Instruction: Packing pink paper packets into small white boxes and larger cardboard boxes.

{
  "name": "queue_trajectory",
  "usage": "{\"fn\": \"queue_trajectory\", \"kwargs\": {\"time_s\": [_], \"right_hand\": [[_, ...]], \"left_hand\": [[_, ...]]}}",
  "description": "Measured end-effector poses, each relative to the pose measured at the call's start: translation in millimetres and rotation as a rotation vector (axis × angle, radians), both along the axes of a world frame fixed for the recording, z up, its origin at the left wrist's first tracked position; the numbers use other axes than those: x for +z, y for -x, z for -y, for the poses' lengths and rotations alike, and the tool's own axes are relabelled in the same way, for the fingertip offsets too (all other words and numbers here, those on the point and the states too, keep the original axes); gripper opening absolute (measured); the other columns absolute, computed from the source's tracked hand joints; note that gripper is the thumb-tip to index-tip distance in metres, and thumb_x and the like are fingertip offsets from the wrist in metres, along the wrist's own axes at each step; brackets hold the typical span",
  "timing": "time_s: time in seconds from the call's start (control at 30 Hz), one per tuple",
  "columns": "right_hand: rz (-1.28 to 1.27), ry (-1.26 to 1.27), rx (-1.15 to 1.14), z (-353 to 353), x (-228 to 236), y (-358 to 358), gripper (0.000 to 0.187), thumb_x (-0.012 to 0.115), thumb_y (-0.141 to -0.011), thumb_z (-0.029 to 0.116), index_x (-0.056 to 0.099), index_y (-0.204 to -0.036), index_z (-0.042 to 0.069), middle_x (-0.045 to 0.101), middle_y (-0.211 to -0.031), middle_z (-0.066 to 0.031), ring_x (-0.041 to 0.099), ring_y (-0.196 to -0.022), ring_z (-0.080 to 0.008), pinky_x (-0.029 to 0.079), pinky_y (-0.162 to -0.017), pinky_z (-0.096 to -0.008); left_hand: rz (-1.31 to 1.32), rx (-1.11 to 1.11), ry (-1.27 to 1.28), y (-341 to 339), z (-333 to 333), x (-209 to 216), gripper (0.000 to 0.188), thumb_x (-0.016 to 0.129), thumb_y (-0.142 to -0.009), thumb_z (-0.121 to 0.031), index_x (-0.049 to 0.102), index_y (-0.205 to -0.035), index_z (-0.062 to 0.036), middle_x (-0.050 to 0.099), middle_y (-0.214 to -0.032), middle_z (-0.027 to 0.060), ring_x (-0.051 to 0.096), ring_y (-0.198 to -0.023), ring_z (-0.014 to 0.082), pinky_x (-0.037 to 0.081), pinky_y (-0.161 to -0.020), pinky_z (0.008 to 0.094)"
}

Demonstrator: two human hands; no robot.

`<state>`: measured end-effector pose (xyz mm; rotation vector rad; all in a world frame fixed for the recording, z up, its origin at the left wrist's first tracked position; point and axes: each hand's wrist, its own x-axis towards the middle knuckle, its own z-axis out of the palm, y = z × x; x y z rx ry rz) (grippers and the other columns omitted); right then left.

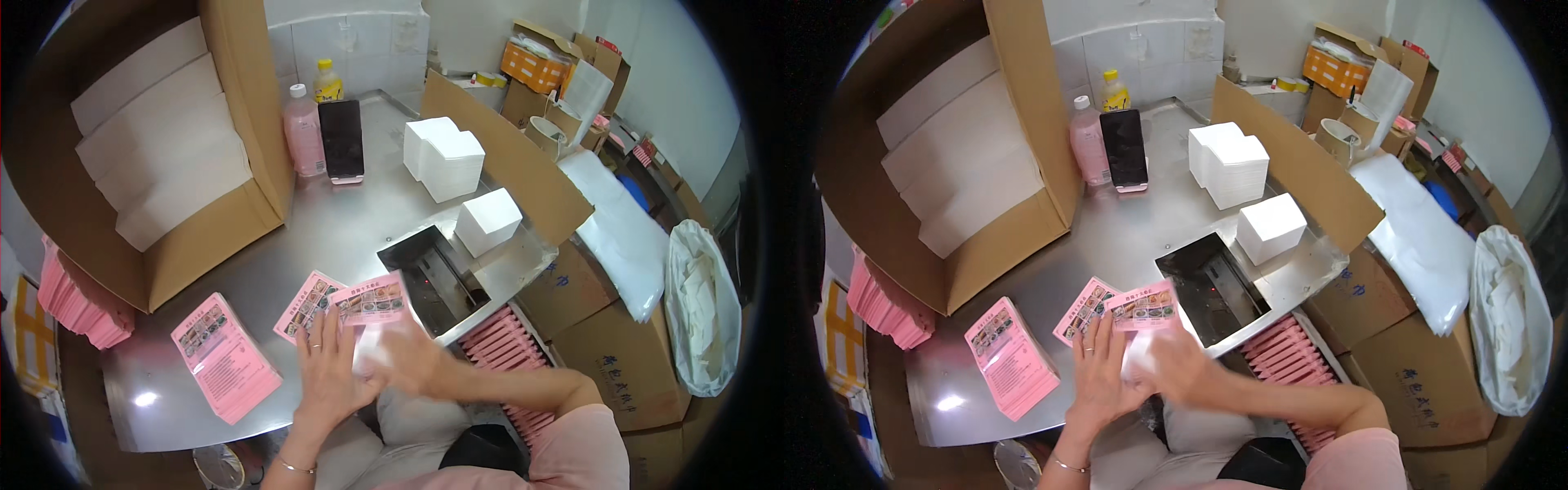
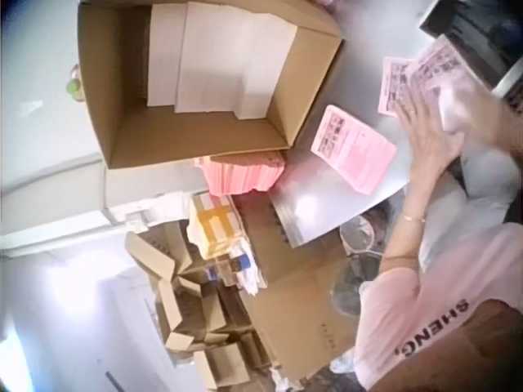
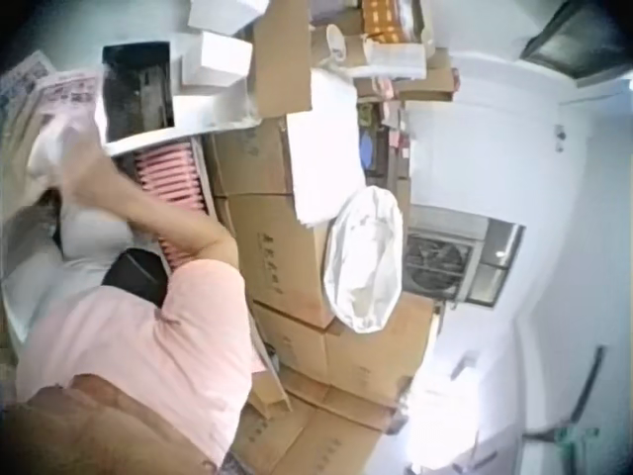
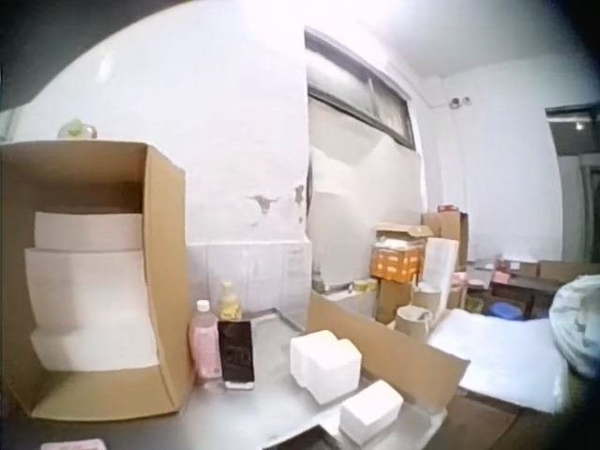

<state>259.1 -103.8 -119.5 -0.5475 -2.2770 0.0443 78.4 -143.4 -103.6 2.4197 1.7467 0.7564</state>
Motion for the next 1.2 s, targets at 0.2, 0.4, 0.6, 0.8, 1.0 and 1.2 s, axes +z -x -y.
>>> {"fn": "queue_trajectory", "kwargs": {"time_s": [0.2, 0.4, 0.6, 0.8, 1.0, 1.2], "right_hand": [[0.221, 0.118, -0.071, -26.8, 28.5, 27.8, 0.03, 0.063, -0.073, 0.015, 0.066, -0.098, -0.001, 0.064, -0.091, -0.0166, 0.064, -0.086, -0.0311, 0.04, -0.101, -0.0535], [0.169, -0.269, -0.904, -86.3, 71.9, -79.1, 0.033, 0.065, -0.084, 0.013, 0.059, -0.112, -0.004, 0.061, -0.096, -0.0159, 0.059, -0.091, -0.0331, 0.044, -0.086, -0.0492], [0.114, -0.063, -0.92, -119.3, 41.3, -122.1, 0.016, 0.066, -0.088, 0.02, 0.07, -0.092, 0.004, 0.059, -0.092, -0.0101, 0.056, -0.094, -0.0287, 0.043, -0.084, -0.0475], [0.022, -0.011, -0.875, -115.9, 47.7, -126.9, 0.026, 0.061, -0.086, 0.007, 0.069, -0.11, 0.004, 0.062, -0.097, -0.0146, 0.058, -0.096, -0.0337, 0.047, -0.082, -0.0444], [-0.096, -0.098, -0.39, -64.3, 34.1, -61.1, 0.045, 0.061, -0.079, 0.0, 0.062, -0.123, 0.003, 0.064, -0.116, -0.0187, 0.058, -0.116, -0.0397, 0.045, -0.098, -0.0482], [-0.026, -0.073, -0.024, -4.7, -1.1, 14.4, 0.023, 0.059, -0.084, 0.013, 0.064, -0.105, 0.004, 0.063, -0.105, -0.0187, 0.06, -0.106, -0.0382, 0.035, -0.105, -0.0622]], "left_hand": [[0.0, 0.169, -0.039, -21.2, -15.1, 16.2, 0.095, 0.08, -0.062, -0.039, 0.042, -0.142, -0.0051, 0.03, -0.156, 0.0253, 0.021, -0.145, 0.0497, 0.013, -0.113, 0.0676], [-0.164, 0.267, -0.16, -0.9, -3.5, 6.0, 0.053, 0.072, -0.074, -0.039, 0.068, -0.121, -0.0148, 0.05, -0.136, 0.0215, 0.046, -0.114, 0.0401, 0.034, -0.092, 0.0527], [-0.182, 0.288, -0.178, -8.7, -13.5, 12.6, 0.046, 0.071, -0.079, -0.045, 0.067, -0.11, -0.0111, 0.053, -0.121, 0.0205, 0.047, -0.1, 0.0352, 0.035, -0.082, 0.0466], [-0.071, 0.255, -0.115, -14.1, -12.5, 11.8, 0.041, 0.072, -0.079, -0.041, 0.064, -0.105, -0.0094, 0.056, -0.116, 0.0124, 0.047, -0.1, 0.0336, 0.034, -0.086, 0.0474], [0.045, -0.122, -0.067, -11.2, -6.8, 3.7, 0.046, 0.071, -0.074, -0.025, 0.064, -0.116, -0.0073, 0.056, -0.113, 0.0196, 0.05, -0.095, 0.0338, 0.043, -0.08, 0.0431], [0.056, 0.13, -0.058, -10.2, 2.8, 11.6, 0.089, 0.082, -0.061, -0.033, 0.049, -0.139, -0.005, 0.05, -0.117, 0.0192, 0.049, -0.102, 0.0349, 0.037, -0.09, 0.0477]]}}
